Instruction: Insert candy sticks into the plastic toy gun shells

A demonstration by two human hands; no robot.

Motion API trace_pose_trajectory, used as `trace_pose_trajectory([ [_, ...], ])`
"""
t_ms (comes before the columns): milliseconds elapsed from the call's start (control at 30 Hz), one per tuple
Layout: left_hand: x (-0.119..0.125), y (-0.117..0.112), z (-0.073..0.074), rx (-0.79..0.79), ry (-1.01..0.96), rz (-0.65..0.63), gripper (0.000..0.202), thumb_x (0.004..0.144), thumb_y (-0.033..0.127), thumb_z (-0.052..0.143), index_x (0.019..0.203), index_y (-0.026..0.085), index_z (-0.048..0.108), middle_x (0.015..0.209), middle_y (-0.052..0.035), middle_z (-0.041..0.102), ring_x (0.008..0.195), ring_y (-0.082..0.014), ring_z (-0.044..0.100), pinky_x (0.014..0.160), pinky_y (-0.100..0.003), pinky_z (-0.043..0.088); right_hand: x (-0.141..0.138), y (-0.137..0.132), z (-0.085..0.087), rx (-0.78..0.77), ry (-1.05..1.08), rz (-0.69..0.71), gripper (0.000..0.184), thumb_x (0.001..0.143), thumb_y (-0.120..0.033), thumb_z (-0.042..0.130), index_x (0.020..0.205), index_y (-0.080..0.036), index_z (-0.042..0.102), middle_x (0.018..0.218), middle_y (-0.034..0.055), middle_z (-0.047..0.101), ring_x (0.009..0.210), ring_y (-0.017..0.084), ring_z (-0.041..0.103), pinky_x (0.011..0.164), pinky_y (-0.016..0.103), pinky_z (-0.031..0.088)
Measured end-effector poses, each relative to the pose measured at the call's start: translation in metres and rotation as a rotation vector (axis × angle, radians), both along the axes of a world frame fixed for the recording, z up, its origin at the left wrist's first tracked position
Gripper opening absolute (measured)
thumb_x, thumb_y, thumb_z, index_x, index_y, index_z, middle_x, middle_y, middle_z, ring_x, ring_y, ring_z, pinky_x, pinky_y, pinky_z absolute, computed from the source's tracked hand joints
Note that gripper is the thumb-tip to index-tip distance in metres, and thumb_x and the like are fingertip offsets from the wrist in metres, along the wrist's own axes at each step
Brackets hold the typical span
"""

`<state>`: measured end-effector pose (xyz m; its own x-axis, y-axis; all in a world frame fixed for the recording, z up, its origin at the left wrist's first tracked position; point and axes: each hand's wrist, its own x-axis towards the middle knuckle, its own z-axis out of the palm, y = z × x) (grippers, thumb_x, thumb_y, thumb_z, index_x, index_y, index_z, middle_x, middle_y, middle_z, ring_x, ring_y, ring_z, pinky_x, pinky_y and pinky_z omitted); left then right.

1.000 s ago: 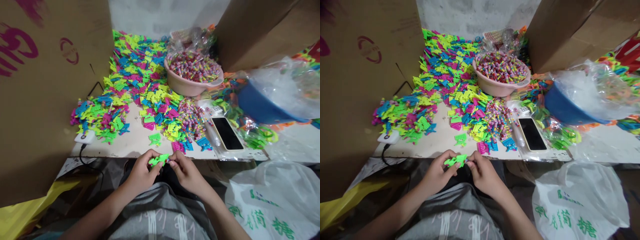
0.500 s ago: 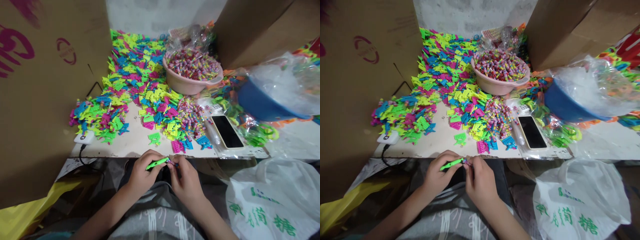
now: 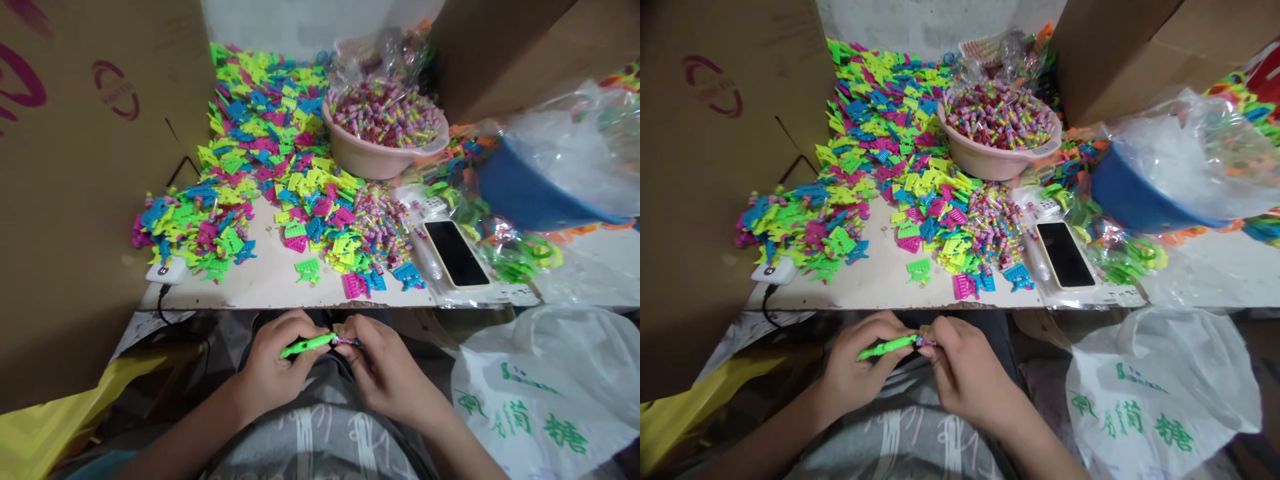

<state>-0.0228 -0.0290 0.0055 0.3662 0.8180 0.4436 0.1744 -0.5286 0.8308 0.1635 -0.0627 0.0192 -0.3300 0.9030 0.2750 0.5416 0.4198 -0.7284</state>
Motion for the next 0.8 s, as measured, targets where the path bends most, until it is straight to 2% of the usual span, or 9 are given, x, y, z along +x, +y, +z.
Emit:
trace_pose_trajectory([
  [100,-0.007,-0.001,0.003,0.021,0.004,-0.076,0.017,0.081,0.004,0.064,0.088,0.019,0.066,0.076,-0.0032,0.068,0.067,-0.0127,0.067,0.061,-0.02,0.054,0.001,-0.006,0.004,0.014,-0.023,0.051,0.013,0.096,-0.014,0.045,0.086,-0.022,0.043,0.073,-0.0002,0.055,0.064,0.014,0.054,0.057,0.023,0.042],
  [200,-0.012,-0.003,0.003,0.105,-0.053,-0.141,0.027,0.083,0.003,0.063,0.101,0.021,0.069,0.086,-0.0053,0.073,0.082,-0.0168,0.072,0.072,-0.025,0.06,-0.005,-0.016,0.007,0.137,-0.011,0.02,0.011,0.093,-0.01,0.046,0.093,-0.021,0.047,0.075,0.0022,0.058,0.065,0.016,0.054,0.058,0.025,0.045],
  [333,-0.012,-0.008,0.0,0.208,-0.123,-0.042,0.026,0.09,0.012,0.061,0.111,0.025,0.069,0.092,-0.0055,0.075,0.093,-0.0198,0.073,0.076,-0.03,0.062,-0.016,-0.025,0.003,0.309,0.073,-0.127,0.027,0.089,-0.005,0.048,0.112,-0.018,0.052,0.087,0.008,0.065,0.072,0.019,0.059,0.063,0.03,0.049],
  [433,-0.011,-0.01,0.0,0.258,-0.084,-0.006,0.03,0.087,0.01,0.064,0.114,0.024,0.068,0.095,-0.0055,0.075,0.095,-0.0205,0.073,0.075,-0.03,0.063,-0.019,-0.026,-0.001,0.32,0.092,-0.16,0.035,0.088,-0.004,0.049,0.119,-0.018,0.051,0.09,0.0088,0.067,0.072,0.019,0.061,0.063,0.031,0.05],
  [700,-0.013,-0.01,0.009,0.227,-0.028,-0.098,0.033,0.08,0.001,0.063,0.107,0.021,0.068,0.092,-0.0056,0.076,0.09,-0.0187,0.074,0.077,-0.028,0.063,-0.009,-0.026,0.001,0.23,0.118,-0.024,0.026,0.085,-0.002,0.046,0.104,-0.019,0.053,0.083,0.006,0.061,0.07,0.018,0.055,0.062,0.029,0.049],
  [800,-0.013,-0.012,0.012,0.161,-0.052,-0.117,0.032,0.085,0.005,0.058,0.108,0.024,0.069,0.087,-0.0052,0.076,0.084,-0.0188,0.074,0.073,-0.029,0.063,-0.006,-0.025,0.005,0.204,0.124,-0.01,0.023,0.085,-0.003,0.044,0.096,-0.021,0.051,0.078,0.004,0.058,0.065,0.017,0.051,0.057,0.028,0.045],
])
